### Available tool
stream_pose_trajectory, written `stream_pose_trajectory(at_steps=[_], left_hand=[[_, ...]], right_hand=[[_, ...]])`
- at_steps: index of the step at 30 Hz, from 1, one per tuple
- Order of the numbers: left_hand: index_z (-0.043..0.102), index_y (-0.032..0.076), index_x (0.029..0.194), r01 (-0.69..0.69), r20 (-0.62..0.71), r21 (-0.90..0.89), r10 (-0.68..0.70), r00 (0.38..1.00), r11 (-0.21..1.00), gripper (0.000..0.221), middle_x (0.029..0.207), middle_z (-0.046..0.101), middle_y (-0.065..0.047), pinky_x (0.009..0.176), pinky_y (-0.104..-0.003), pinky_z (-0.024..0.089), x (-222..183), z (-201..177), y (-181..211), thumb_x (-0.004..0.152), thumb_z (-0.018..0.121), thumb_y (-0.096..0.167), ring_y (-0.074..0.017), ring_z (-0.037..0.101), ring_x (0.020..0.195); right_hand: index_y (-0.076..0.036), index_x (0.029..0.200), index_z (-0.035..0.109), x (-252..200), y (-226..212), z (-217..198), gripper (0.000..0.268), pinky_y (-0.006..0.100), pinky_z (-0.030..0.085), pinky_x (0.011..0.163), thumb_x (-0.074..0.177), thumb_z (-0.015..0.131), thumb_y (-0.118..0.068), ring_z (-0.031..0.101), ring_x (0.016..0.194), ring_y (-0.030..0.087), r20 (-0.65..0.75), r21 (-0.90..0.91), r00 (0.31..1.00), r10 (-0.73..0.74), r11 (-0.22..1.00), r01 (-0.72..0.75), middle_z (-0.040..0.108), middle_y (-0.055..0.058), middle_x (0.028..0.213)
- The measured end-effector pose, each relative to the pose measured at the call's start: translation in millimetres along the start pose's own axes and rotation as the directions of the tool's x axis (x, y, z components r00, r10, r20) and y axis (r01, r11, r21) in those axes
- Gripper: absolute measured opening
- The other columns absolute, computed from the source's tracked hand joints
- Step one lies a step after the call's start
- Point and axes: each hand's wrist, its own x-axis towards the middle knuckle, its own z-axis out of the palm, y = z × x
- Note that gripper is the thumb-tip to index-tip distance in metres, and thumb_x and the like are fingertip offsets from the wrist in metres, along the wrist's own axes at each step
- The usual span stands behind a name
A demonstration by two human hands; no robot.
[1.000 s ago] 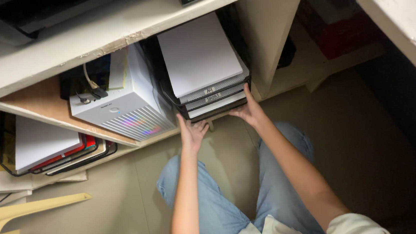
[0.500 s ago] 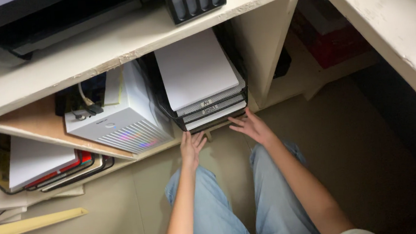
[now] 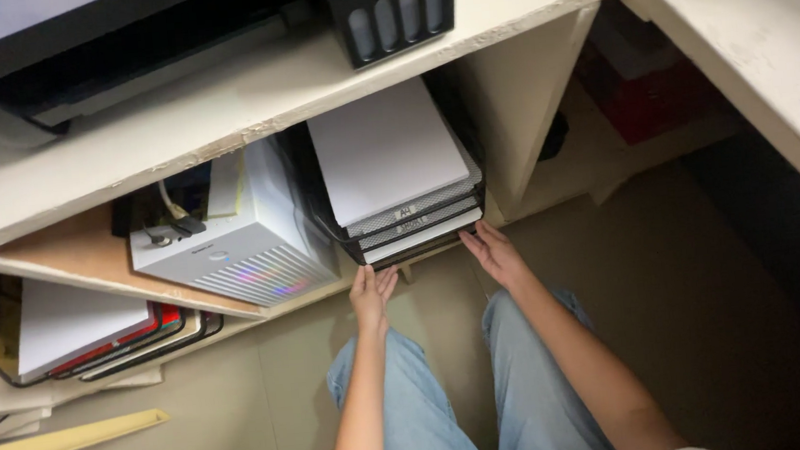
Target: Organizing paper trays and dusting off a computer monitor, keyboard, and peripheral devices at a print shop workstation.
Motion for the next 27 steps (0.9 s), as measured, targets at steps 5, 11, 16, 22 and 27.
stream_pose_trajectory(at_steps=[5, 11, 16, 22, 27], left_hand=[[0.031, -0.002, 0.151, 0.046, 0.006, -0.026, -0.046, 0.999, 0.999, 0.057, 0.129, 0.060, -0.035, 0.101, -0.048, 0.058, -6, 1, 8, 0.104, 0.052, 0.025, -0.0416, 0.067, 0.117], [0.041, -0.003, 0.147, 0.121, 0.066, -0.078, -0.116, 0.991, 0.990, 0.052, 0.138, 0.057, -0.031, 0.104, -0.048, 0.054, -4, -9, -2, 0.107, 0.051, 0.029, -0.0387, 0.061, 0.127], [0.048, 0.003, 0.146, 0.130, 0.252, 0.057, -0.140, 0.958, 0.990, 0.048, 0.148, 0.056, -0.020, 0.109, -0.045, 0.051, -44, -5, 22, 0.106, 0.047, 0.030, -0.0319, 0.059, 0.133], [0.050, 0.005, 0.144, 0.171, 0.354, 0.262, -0.259, 0.898, 0.950, 0.048, 0.147, 0.059, -0.015, 0.105, -0.046, 0.051, -68, 37, 57, 0.104, 0.046, 0.032, -0.0302, 0.060, 0.132], [0.050, 0.011, 0.146, -0.101, 0.523, 0.573, -0.269, 0.809, 0.813, 0.047, 0.145, 0.063, -0.012, 0.107, -0.036, 0.048, -75, 64, 63, 0.105, 0.051, 0.033, -0.0229, 0.060, 0.133]], right_hand=[[-0.002, 0.148, 0.042, -24, 2, 29, 0.049, 0.048, 0.044, 0.114, 0.103, 0.058, -0.013, 0.052, 0.136, 0.039, 0.017, -0.015, 1.000, 0.010, 1.000, -0.010, 0.055, 0.017, 0.138], [-0.003, 0.149, 0.035, -79, -12, 93, 0.054, 0.053, 0.046, 0.113, 0.104, 0.057, -0.022, 0.056, 0.136, 0.040, 0.025, -0.130, 0.997, 0.077, 0.989, -0.074, 0.050, 0.013, 0.133], [-0.015, 0.159, 0.021, -127, -18, 128, 0.077, 0.048, 0.052, 0.108, 0.097, 0.063, -0.029, 0.059, 0.130, 0.036, -0.025, -0.499, 0.991, 0.129, 0.858, -0.124, 0.048, 0.027, 0.152], [-0.019, 0.161, 0.020, -118, -6, 116, 0.081, 0.041, 0.055, 0.100, 0.094, 0.064, -0.028, 0.062, 0.126, 0.030, 0.097, -0.909, 0.952, 0.291, 0.416, -0.035, 0.035, 0.013, 0.161], [-0.011, 0.162, 0.025, -103, 13, 103, 0.073, 0.035, 0.052, 0.105, 0.102, 0.065, -0.022, 0.060, 0.133, 0.026, 0.468, -0.869, 0.849, 0.247, 0.301, 0.392, 0.043, 0.021, 0.160]])
